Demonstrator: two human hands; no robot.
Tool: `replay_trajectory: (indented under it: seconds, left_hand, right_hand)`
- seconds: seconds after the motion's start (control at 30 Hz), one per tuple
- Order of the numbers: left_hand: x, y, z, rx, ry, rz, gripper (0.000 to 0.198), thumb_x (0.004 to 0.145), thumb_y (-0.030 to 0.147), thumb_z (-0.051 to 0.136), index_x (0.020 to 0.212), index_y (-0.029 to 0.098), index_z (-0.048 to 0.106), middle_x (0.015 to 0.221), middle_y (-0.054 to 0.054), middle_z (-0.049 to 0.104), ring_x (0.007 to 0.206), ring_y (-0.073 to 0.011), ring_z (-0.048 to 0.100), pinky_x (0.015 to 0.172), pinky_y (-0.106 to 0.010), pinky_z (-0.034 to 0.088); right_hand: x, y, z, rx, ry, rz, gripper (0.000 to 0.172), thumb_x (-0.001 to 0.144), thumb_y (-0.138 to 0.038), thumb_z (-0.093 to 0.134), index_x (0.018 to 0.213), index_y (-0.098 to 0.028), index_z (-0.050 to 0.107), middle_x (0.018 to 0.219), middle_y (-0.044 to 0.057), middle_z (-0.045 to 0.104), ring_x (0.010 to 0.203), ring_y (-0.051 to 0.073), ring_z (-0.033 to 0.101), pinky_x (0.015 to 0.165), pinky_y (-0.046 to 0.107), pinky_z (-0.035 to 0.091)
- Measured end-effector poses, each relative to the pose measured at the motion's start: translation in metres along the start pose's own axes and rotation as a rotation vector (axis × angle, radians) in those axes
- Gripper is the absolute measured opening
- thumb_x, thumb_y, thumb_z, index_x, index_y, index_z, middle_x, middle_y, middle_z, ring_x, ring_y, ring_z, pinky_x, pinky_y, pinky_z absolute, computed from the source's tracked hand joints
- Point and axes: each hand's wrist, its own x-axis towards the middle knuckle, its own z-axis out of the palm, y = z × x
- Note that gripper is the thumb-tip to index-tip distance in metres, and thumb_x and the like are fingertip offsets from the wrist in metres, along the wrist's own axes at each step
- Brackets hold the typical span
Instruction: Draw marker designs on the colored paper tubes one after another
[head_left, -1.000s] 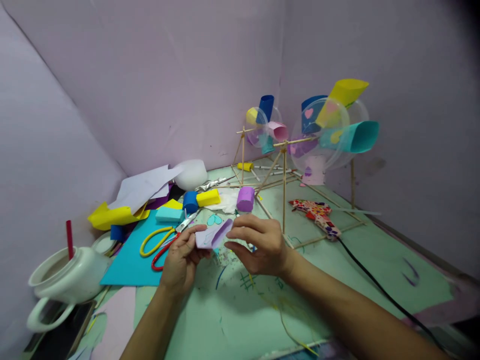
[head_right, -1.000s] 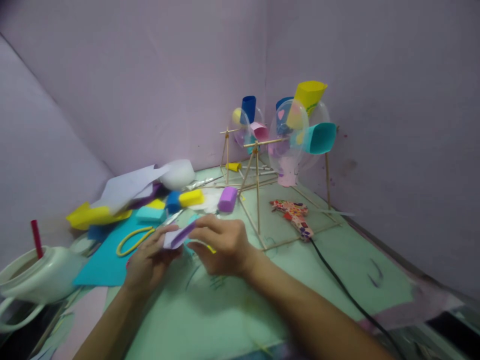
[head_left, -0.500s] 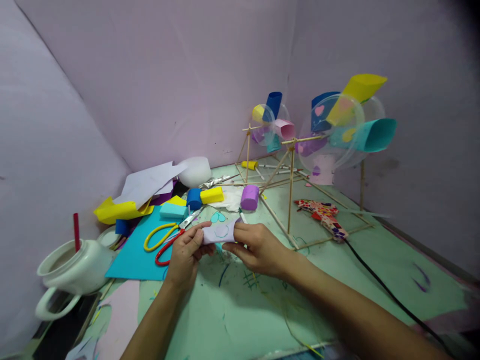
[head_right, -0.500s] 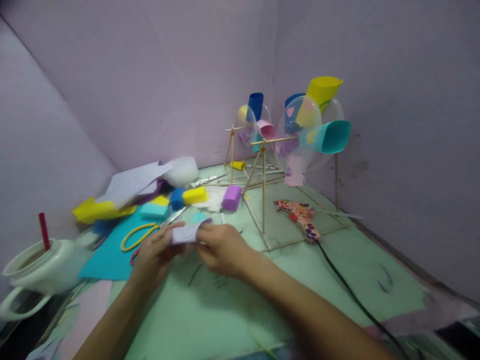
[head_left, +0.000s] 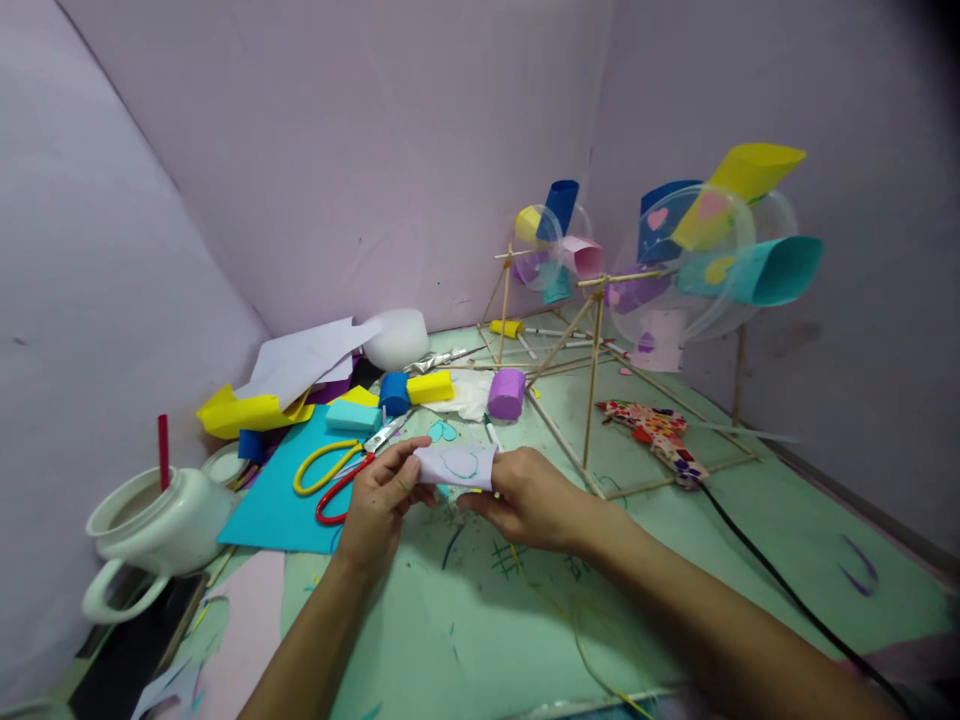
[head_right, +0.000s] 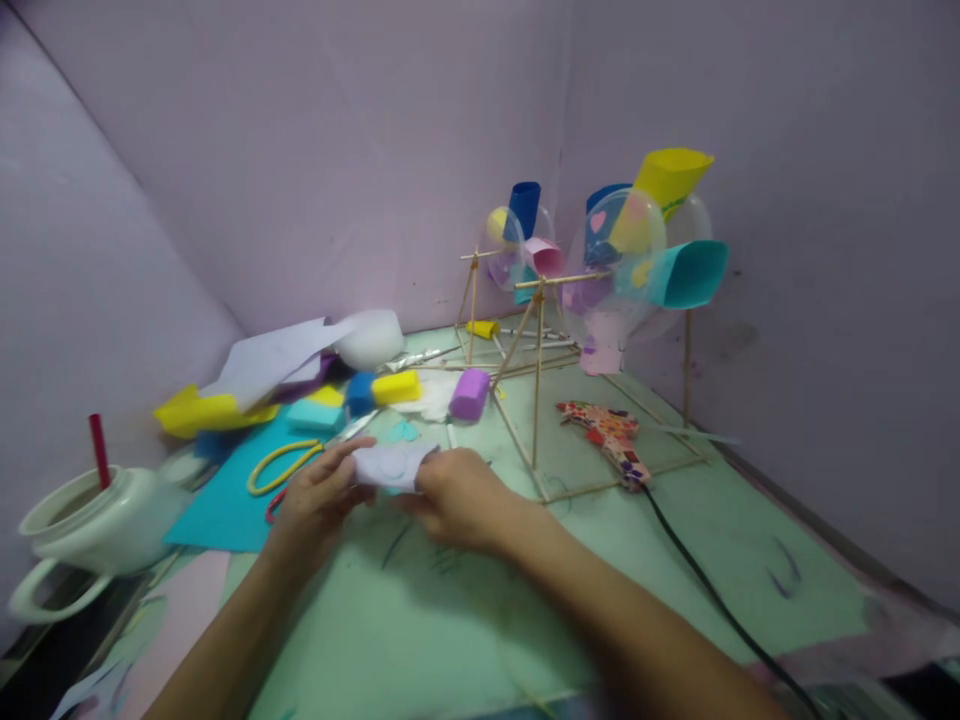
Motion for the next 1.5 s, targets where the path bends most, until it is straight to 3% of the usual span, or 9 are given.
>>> replay_trajectory:
  seconds: [0.1, 0.27, 0.5, 0.7, 0.83, 0.97, 1.17, 1.4, 1.5]
  left_hand:
    - [0.0, 0.001, -0.001, 0.035, -0.001, 0.026, 0.034, 0.062, 0.034, 0.077, 0.089, 0.014, 0.07, 0.07, -0.002, 0.063, 0.055, -0.0121, 0.057, 0.049, -0.023, 0.047]
    - [-0.003, 0.01, -0.001, 0.043, 0.025, 0.027, 0.036, 0.058, 0.034, 0.079, 0.086, 0.015, 0.069, 0.074, -0.003, 0.063, 0.059, -0.0143, 0.057, 0.047, -0.024, 0.048]
    - [0.0, 0.005, -0.008, 0.179, -0.21, -0.031, 0.048, 0.059, 0.033, 0.077, 0.102, 0.013, 0.067, 0.082, -0.008, 0.067, 0.064, -0.0167, 0.058, 0.051, -0.025, 0.048]
    - [0.002, 0.005, -0.008, 0.265, -0.3, -0.014, 0.04, 0.062, 0.033, 0.076, 0.096, 0.014, 0.07, 0.084, -0.007, 0.068, 0.071, -0.0171, 0.058, 0.059, -0.024, 0.047]
    - [0.001, 0.006, -0.005, 0.265, -0.264, -0.014, 0.035, 0.06, 0.028, 0.077, 0.091, 0.014, 0.069, 0.084, -0.007, 0.069, 0.078, -0.0196, 0.06, 0.067, -0.027, 0.048]
    - [-0.001, 0.005, 0.0, 0.273, -0.189, 0.016, 0.033, 0.056, 0.024, 0.079, 0.085, 0.015, 0.067, 0.078, -0.004, 0.067, 0.072, -0.0173, 0.059, 0.062, -0.025, 0.046]
    - [-0.004, 0.007, 0.005, 0.261, -0.309, -0.039, 0.038, 0.059, 0.027, 0.077, 0.093, 0.013, 0.069, 0.088, -0.008, 0.07, 0.083, -0.0222, 0.061, 0.072, -0.029, 0.047]
    - [-0.001, 0.0, -0.001, 0.208, -0.309, -0.097, 0.041, 0.06, 0.032, 0.078, 0.095, 0.014, 0.07, 0.084, -0.008, 0.07, 0.074, -0.0194, 0.06, 0.062, -0.026, 0.049]
    - [-0.001, -0.004, 0.0, 0.162, -0.327, -0.111, 0.042, 0.059, 0.032, 0.079, 0.097, 0.014, 0.07, 0.086, -0.009, 0.07, 0.074, -0.0194, 0.061, 0.061, -0.026, 0.05]
  right_hand:
    - [0.0, -0.002, 0.0, -0.046, -0.027, 0.015, 0.013, 0.079, -0.023, 0.063, 0.088, -0.016, 0.07, 0.078, 0.009, 0.073, 0.065, 0.02, 0.066, 0.054, 0.025, 0.041]
    - [-0.002, -0.001, 0.005, -0.024, 0.064, -0.035, 0.024, 0.079, -0.021, 0.063, 0.103, -0.016, 0.067, 0.093, 0.01, 0.074, 0.074, 0.022, 0.069, 0.06, 0.027, 0.045]
    - [-0.002, 0.0, -0.005, 0.068, 0.063, -0.052, 0.023, 0.084, -0.03, 0.057, 0.087, -0.015, 0.073, 0.089, 0.011, 0.073, 0.075, 0.02, 0.067, 0.065, 0.026, 0.046]
    - [-0.002, 0.003, -0.012, 0.074, -0.023, -0.124, 0.019, 0.084, -0.027, 0.057, 0.083, -0.016, 0.073, 0.074, 0.007, 0.071, 0.066, 0.017, 0.064, 0.06, 0.024, 0.042]
    - [-0.002, 0.004, -0.01, 0.089, 0.008, -0.118, 0.017, 0.082, -0.03, 0.06, 0.085, -0.016, 0.07, 0.08, 0.007, 0.071, 0.068, 0.017, 0.063, 0.059, 0.024, 0.04]
    - [-0.001, 0.007, -0.004, 0.067, 0.151, -0.086, 0.023, 0.088, -0.028, 0.052, 0.076, -0.014, 0.065, 0.064, 0.004, 0.065, 0.056, 0.014, 0.057, 0.053, 0.024, 0.034]
    - [-0.002, 0.007, -0.005, 0.106, 0.196, -0.142, 0.016, 0.085, -0.027, 0.055, 0.076, -0.015, 0.062, 0.063, 0.003, 0.064, 0.055, 0.013, 0.055, 0.053, 0.023, 0.035]
    - [-0.003, 0.015, -0.011, 0.173, 0.192, -0.135, 0.013, 0.083, -0.019, 0.057, 0.071, -0.015, 0.061, 0.063, 0.002, 0.064, 0.055, 0.012, 0.055, 0.053, 0.022, 0.039]
    - [-0.002, 0.017, -0.009, 0.244, 0.242, -0.117, 0.005, 0.081, -0.018, 0.06, 0.08, -0.016, 0.064, 0.069, 0.003, 0.067, 0.058, 0.012, 0.057, 0.055, 0.022, 0.043]
